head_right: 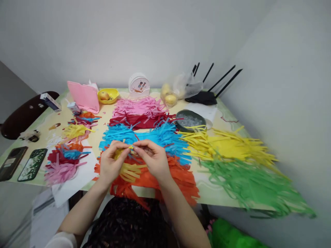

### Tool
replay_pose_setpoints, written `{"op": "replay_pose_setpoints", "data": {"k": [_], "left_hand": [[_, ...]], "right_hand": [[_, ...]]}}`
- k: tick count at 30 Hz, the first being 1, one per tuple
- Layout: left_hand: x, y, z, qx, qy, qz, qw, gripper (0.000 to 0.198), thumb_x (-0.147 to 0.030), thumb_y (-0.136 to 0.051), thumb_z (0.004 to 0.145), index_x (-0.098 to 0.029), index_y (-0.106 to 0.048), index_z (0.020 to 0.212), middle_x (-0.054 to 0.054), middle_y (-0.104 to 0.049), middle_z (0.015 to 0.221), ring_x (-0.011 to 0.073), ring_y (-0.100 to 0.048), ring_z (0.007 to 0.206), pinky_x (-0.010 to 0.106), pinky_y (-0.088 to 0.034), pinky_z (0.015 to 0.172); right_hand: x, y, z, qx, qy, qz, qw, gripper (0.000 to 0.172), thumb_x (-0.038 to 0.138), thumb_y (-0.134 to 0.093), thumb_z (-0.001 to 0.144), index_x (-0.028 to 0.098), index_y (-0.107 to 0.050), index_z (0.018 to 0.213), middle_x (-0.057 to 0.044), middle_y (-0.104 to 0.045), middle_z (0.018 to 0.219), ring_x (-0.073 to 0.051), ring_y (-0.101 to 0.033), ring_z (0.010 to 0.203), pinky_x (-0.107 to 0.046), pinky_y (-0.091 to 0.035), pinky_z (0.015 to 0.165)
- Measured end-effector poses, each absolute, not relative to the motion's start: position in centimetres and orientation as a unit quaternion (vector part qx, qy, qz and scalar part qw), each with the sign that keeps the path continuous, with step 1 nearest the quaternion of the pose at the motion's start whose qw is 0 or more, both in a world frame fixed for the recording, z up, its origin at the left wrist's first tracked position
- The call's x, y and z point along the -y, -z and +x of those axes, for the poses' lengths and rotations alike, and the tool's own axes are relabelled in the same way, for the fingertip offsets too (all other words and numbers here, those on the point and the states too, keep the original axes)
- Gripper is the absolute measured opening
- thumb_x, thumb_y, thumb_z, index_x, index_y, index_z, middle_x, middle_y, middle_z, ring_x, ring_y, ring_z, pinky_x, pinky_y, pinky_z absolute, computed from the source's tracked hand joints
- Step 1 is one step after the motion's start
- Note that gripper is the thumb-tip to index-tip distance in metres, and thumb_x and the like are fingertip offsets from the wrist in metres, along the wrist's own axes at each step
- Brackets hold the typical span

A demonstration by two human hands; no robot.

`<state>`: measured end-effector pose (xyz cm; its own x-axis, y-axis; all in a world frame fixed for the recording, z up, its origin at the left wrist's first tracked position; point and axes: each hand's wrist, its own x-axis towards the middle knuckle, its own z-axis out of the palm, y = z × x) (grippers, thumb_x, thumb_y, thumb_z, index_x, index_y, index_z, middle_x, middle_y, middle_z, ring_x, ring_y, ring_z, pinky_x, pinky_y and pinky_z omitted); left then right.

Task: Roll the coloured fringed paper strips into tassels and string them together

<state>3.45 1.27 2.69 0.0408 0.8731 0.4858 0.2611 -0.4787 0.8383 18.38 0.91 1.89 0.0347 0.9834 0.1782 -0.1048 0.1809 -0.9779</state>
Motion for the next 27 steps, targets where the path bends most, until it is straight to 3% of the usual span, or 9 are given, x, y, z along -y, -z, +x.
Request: {"op": "replay_pose_setpoints", "data": {"k": [7,15,21,27], "left_hand": [[0.6,-3.0,2.4,-0.442,-0.528,0.673,0.269,0.009,-0.025,-0.064,0.089,-0.020,-0.070,0.085,0.002,-0.071,0.080,0.0172,-0.063,0.079,0.030,-0.046,0.077],[0.8,-2.9,1.4,-0.447,-0.471,0.739,0.178,0.010,-0.024,-0.060,0.091,-0.022,-0.069,0.087,0.003,-0.072,0.082,0.0188,-0.065,0.082,0.033,-0.046,0.082],[0.5,-2.4,1.4,-0.458,-0.505,0.657,0.323,0.008,-0.025,-0.065,0.087,-0.020,-0.070,0.085,0.003,-0.074,0.083,0.0168,-0.068,0.078,0.027,-0.052,0.074],[0.4,-1.5,1.9,-0.413,-0.545,0.563,0.464,0.011,-0.029,-0.073,0.082,-0.018,-0.070,0.081,0.001,-0.071,0.070,0.0140,-0.068,0.064,0.025,-0.055,0.067]], "right_hand": [[0.4,-2.1,17.1,0.509,-0.462,-0.420,0.593,0.024,0.046,-0.073,0.078,0.022,-0.071,0.081,-0.002,-0.071,0.071,-0.015,-0.065,0.061,-0.029,-0.056,0.058],[0.8,-2.1,16.9,0.656,-0.283,-0.455,0.532,0.016,0.032,-0.061,0.091,0.023,-0.068,0.079,-0.003,-0.069,0.076,-0.018,-0.064,0.072,-0.030,-0.051,0.068],[0.7,-1.6,16.9,0.617,-0.354,-0.462,0.530,0.015,0.038,-0.064,0.088,0.023,-0.069,0.089,-0.003,-0.071,0.083,-0.018,-0.065,0.073,-0.029,-0.053,0.068],[0.4,-1.6,16.9,0.541,-0.493,-0.431,0.528,0.025,0.046,-0.071,0.079,0.021,-0.068,0.082,-0.001,-0.067,0.071,-0.013,-0.059,0.059,-0.025,-0.049,0.054]]}}
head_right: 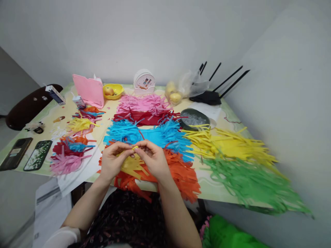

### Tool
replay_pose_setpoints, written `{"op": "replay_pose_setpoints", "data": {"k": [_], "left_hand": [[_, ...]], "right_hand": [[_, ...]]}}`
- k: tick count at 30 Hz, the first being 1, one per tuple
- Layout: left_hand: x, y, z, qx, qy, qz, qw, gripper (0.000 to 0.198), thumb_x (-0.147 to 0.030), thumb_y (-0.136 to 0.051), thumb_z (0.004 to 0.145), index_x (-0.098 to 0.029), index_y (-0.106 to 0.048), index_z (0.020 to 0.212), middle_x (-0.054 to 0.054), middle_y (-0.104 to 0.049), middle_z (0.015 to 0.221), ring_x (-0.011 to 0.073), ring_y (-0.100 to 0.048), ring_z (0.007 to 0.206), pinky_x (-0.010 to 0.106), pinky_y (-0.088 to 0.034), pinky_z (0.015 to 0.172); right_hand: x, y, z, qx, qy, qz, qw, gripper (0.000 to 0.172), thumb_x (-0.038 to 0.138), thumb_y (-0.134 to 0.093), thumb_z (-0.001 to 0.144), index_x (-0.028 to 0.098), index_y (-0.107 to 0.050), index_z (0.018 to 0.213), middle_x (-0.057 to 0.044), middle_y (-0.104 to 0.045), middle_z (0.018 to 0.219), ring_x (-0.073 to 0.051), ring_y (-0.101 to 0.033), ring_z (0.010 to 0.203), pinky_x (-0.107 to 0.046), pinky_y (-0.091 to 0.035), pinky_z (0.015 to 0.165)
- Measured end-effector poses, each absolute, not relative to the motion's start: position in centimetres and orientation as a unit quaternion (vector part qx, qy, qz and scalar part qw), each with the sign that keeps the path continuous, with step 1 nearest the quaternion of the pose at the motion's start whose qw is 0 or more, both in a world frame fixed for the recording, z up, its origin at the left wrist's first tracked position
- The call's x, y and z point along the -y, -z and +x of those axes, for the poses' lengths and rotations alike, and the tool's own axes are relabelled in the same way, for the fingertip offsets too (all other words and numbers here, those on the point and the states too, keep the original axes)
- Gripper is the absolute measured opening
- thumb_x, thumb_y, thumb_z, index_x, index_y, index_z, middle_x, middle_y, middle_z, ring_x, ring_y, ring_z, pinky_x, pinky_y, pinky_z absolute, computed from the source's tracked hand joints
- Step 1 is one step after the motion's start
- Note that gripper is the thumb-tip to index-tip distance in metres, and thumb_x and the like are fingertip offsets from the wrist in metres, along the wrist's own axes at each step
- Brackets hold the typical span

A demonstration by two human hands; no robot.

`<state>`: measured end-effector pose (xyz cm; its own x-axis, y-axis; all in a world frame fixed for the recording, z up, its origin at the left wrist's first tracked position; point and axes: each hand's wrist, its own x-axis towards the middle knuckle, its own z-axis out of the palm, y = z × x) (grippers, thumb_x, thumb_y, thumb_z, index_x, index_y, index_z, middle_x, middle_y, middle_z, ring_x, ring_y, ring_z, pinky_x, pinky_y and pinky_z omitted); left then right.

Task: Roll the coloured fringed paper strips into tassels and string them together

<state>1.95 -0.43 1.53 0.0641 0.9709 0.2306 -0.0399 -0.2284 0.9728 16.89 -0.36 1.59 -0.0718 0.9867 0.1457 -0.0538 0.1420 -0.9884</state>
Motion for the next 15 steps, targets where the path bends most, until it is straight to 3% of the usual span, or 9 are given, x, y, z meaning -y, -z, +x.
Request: {"op": "replay_pose_setpoints", "data": {"k": [2,6,10,15], "left_hand": [[0.42,-1.44,2.02,-0.407,-0.549,0.544,0.487,0.014,-0.030,-0.075,0.079,-0.018,-0.069,0.083,0.001,-0.071,0.073,0.0135,-0.069,0.064,0.024,-0.056,0.066],[0.36,-1.54,1.73,-0.400,-0.561,0.555,0.465,0.026,-0.030,-0.081,0.072,-0.017,-0.068,0.091,0.006,-0.069,0.099,0.0161,-0.070,0.084,0.026,-0.058,0.077],[0.27,-1.39,1.29,-0.412,-0.547,0.584,0.436,0.014,-0.028,-0.072,0.082,-0.018,-0.068,0.090,0.005,-0.068,0.089,0.0165,-0.067,0.086,0.027,-0.056,0.080],[0.20,-0.84,1.17,-0.430,-0.552,0.584,0.412,0.011,-0.027,-0.071,0.082,-0.018,-0.069,0.086,0.004,-0.068,0.085,0.0156,-0.067,0.081,0.027,-0.056,0.076]], "right_hand": [[0.17,-1.66,17.02,0.539,-0.506,-0.431,0.517,0.027,0.047,-0.072,0.078,0.021,-0.068,0.082,-0.001,-0.066,0.070,-0.013,-0.057,0.057,-0.025,-0.048,0.053],[-0.03,-1.52,17.19,0.526,-0.494,-0.440,0.535,0.026,0.047,-0.071,0.078,0.022,-0.067,0.081,0.000,-0.065,0.069,-0.013,-0.057,0.057,-0.025,-0.049,0.054],[-0.05,-1.33,17.10,0.533,-0.486,-0.447,0.528,0.024,0.046,-0.071,0.079,0.022,-0.068,0.083,-0.001,-0.066,0.073,-0.014,-0.058,0.061,-0.025,-0.050,0.056],[-0.04,-1.62,17.48,0.557,-0.499,-0.442,0.494,0.025,0.044,-0.074,0.076,0.021,-0.070,0.085,-0.001,-0.068,0.071,-0.015,-0.060,0.062,-0.026,-0.050,0.056]]}}
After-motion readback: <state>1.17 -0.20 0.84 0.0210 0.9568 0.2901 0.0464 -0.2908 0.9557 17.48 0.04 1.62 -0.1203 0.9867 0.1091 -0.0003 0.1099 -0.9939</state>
